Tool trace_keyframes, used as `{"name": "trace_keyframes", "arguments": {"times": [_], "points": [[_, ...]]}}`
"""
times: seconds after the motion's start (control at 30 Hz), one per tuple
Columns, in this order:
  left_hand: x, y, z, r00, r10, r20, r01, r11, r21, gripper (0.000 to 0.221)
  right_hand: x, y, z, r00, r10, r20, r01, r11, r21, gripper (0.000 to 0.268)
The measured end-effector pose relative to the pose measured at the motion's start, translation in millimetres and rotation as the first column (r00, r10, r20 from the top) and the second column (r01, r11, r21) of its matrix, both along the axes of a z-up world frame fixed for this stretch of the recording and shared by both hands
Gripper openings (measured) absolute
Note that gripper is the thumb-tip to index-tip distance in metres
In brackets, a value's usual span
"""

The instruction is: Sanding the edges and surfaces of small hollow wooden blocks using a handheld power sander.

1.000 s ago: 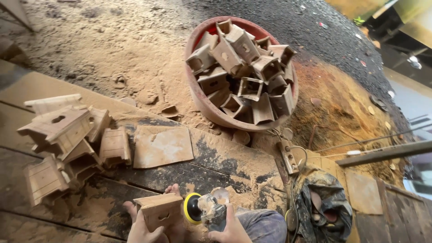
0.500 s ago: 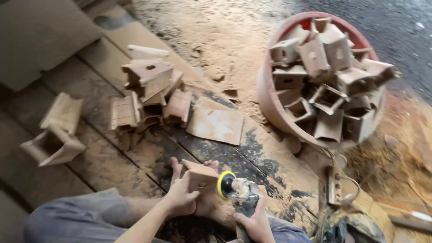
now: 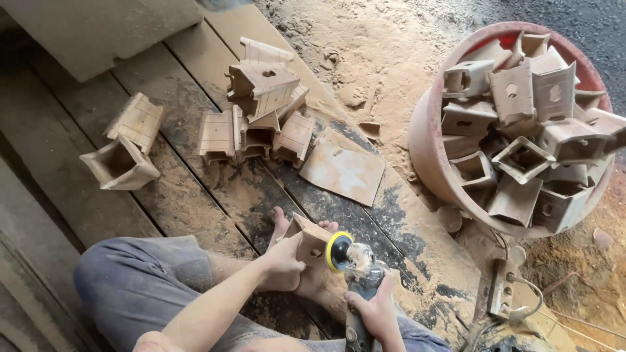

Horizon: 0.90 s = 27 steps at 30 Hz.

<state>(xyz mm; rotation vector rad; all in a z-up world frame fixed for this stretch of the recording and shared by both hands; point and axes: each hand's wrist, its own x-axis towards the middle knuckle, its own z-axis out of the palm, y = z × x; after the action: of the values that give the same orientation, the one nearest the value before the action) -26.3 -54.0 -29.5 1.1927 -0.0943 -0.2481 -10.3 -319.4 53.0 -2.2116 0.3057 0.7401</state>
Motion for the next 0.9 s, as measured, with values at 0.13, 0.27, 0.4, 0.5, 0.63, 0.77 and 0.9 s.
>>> {"name": "trace_keyframes", "arguments": {"times": [0.13,0.27,0.4,0.5,0.63,0.77,0.9], "points": [[0,3,16,0.991,-0.106,-0.084,0.076,0.952,-0.298,0.092,1,5,4,1.0,-0.016,-0.011,0.016,1.0,-0.011,0.084],[-1,-7,-33,0.992,-0.094,-0.079,0.047,0.887,-0.459,0.097,3,15,22,0.997,-0.077,0.001,0.077,0.997,0.026,0.088],[4,12,-10,0.988,-0.153,-0.031,0.138,0.95,-0.279,0.102,5,9,10,0.993,-0.071,0.094,0.067,0.997,0.043,0.081],[8,11,-21,0.985,-0.163,-0.063,0.15,0.973,-0.173,0.103,5,13,20,0.993,-0.11,0.036,0.109,0.994,0.031,0.076],[9,10,-43,0.988,-0.143,-0.065,0.135,0.985,-0.109,0.094,3,18,28,0.99,-0.142,-0.014,0.142,0.989,0.05,0.078],[9,8,-36,0.986,-0.151,-0.077,0.13,0.966,-0.223,0.098,0,14,22,0.994,-0.098,0.051,0.095,0.993,0.065,0.093],[7,12,-13,0.985,-0.169,-0.044,0.148,0.941,-0.303,0.096,2,18,26,0.995,-0.092,0.027,0.091,0.995,0.047,0.083]]}}
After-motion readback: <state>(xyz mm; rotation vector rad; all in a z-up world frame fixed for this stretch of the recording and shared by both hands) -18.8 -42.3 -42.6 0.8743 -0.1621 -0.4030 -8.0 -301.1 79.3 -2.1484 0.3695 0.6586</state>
